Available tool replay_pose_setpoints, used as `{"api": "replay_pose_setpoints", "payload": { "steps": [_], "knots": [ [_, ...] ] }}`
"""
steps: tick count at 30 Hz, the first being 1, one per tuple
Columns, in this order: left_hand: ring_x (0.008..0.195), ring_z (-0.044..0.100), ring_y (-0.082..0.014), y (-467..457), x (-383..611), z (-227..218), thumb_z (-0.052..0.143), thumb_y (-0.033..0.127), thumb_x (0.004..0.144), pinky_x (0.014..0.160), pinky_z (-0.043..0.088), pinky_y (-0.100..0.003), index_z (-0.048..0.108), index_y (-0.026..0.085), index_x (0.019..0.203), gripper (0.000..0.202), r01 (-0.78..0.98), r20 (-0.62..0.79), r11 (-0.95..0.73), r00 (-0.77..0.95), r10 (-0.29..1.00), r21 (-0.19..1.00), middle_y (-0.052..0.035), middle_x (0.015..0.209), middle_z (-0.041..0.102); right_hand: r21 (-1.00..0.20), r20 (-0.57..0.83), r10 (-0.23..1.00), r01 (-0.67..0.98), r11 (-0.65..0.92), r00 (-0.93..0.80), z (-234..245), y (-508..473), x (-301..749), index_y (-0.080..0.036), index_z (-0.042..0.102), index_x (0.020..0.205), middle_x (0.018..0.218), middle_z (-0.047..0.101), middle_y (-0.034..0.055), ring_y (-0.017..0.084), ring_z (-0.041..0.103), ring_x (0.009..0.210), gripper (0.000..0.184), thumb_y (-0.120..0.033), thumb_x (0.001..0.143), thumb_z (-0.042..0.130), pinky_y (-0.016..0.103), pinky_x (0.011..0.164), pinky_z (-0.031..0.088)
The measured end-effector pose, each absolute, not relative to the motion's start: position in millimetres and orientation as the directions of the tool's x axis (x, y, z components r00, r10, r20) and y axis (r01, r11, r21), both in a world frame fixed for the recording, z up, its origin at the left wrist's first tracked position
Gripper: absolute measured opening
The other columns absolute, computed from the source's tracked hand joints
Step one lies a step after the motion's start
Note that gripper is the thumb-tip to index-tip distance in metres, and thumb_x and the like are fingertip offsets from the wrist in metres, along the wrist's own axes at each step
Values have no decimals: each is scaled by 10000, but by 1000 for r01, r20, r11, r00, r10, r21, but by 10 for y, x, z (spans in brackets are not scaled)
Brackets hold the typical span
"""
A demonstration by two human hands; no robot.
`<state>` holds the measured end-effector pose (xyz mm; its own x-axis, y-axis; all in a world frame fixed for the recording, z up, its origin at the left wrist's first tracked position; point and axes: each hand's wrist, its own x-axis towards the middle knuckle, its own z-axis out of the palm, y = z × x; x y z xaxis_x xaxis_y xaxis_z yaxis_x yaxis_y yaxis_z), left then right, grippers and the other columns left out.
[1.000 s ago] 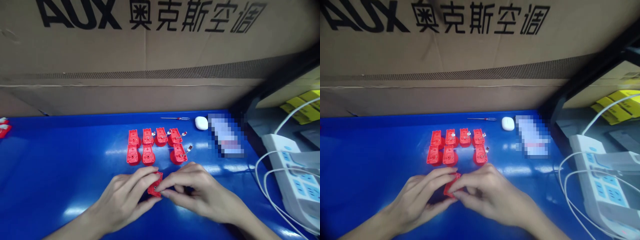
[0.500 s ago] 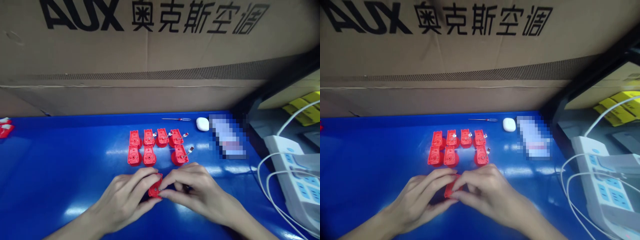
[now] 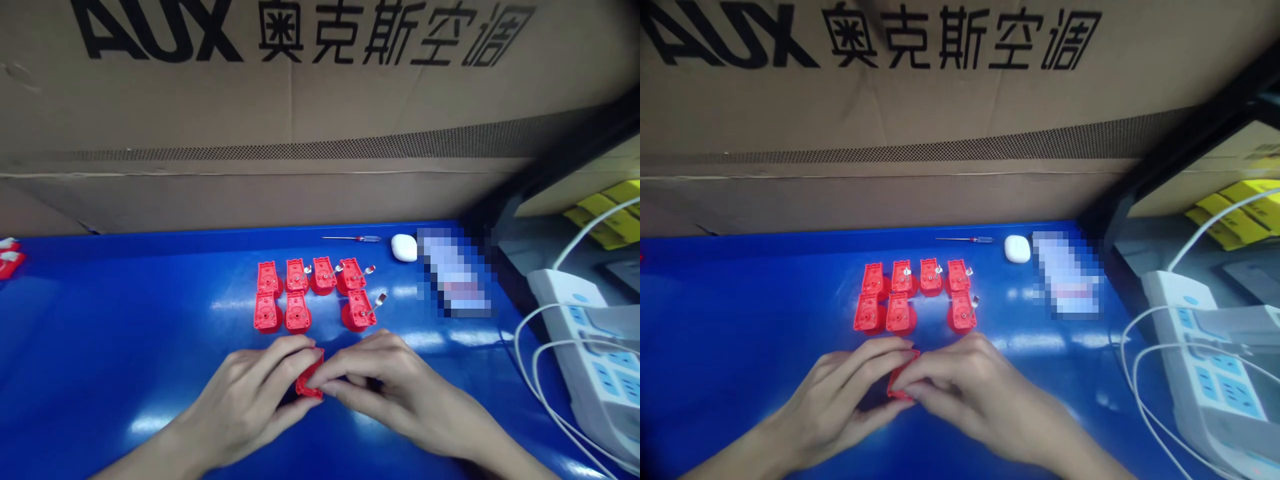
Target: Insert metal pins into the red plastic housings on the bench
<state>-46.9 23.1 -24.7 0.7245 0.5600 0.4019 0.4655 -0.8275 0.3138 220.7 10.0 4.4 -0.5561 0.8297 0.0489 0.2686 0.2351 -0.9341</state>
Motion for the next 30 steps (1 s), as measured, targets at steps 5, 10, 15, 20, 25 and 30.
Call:
{"api": "replay_pose_setpoints", "payload": {
  "steps": [5, 10, 15, 20, 25, 30],
  "knots": [
    [1116, 816, -209, 236, -477, -246, 556, 350, 1153, 801, 630, -301, 616, 126, 1403, 341, 459, 404, -837, 734, 546, 298, -141, 1341, 783, -925, 16, 846, 313, 215, -533, 11, 85, 2200, -282, 822, 1185, 635, 428, -93, 95, 419, 551, 198, -419, 1063, 747, 232, 617, 382],
    [1089, 821, -203, 242, -479, -234, 559, 345, 1153, 781, 618, -298, 616, 123, 1403, 340, 456, 397, -841, 742, 540, 292, -134, 1342, 783, -926, 47, 851, 297, 234, -523, -27, 87, 2186, -239, 824, 1101, 630, 467, -90, 90, 419, 543, 183, -405, 1050, 768, 231, 605, 378],
    [1110, 815, -213, 236, -474, -242, 633, 329, 1118, 824, 628, -288, 618, 115, 1411, 363, 455, 403, -835, 733, 548, 308, -137, 1341, 776, -904, 48, 844, 336, 264, -534, 7, 92, 2191, -214, 806, 1028, 673, 545, -55, 106, 471, 597, 268, -425, 1112, 663, 238, 640, 412],
    [1110, 810, -199, 245, -465, -235, 662, 338, 1104, 847, 628, -265, 624, 128, 1403, 367, 451, 400, -826, 726, 560, 338, -134, 1337, 774, -910, 21, 833, 335, 245, -553, 54, 91, 2207, -226, 808, 1068, 717, 636, -34, 119, 542, 638, 292, -431, 1136, 612, 235, 679, 455],
    [1130, 803, -197, 243, -474, -244, 658, 331, 1109, 841, 616, -279, 619, 134, 1410, 362, 453, 403, -829, 727, 556, 326, -127, 1341, 778, -921, 7, 825, 317, 226, -565, 74, 89, 2205, -245, 805, 1145, 759, 668, -31, 119, 557, 661, 270, -394, 1154, 580, 233, 716, 472],
    [1123, 808, -202, 240, -481, -243, 598, 339, 1137, 836, 615, -293, 613, 131, 1411, 344, 457, 406, -837, 733, 546, 301, -129, 1346, 781, -915, 5, 848, 339, 218, -531, 6, 69, 2192, -260, 820, 1142, 628, 440, -86, 100, 414, 551, 212, -429, 1086, 705, 235, 596, 373]
  ]
}}
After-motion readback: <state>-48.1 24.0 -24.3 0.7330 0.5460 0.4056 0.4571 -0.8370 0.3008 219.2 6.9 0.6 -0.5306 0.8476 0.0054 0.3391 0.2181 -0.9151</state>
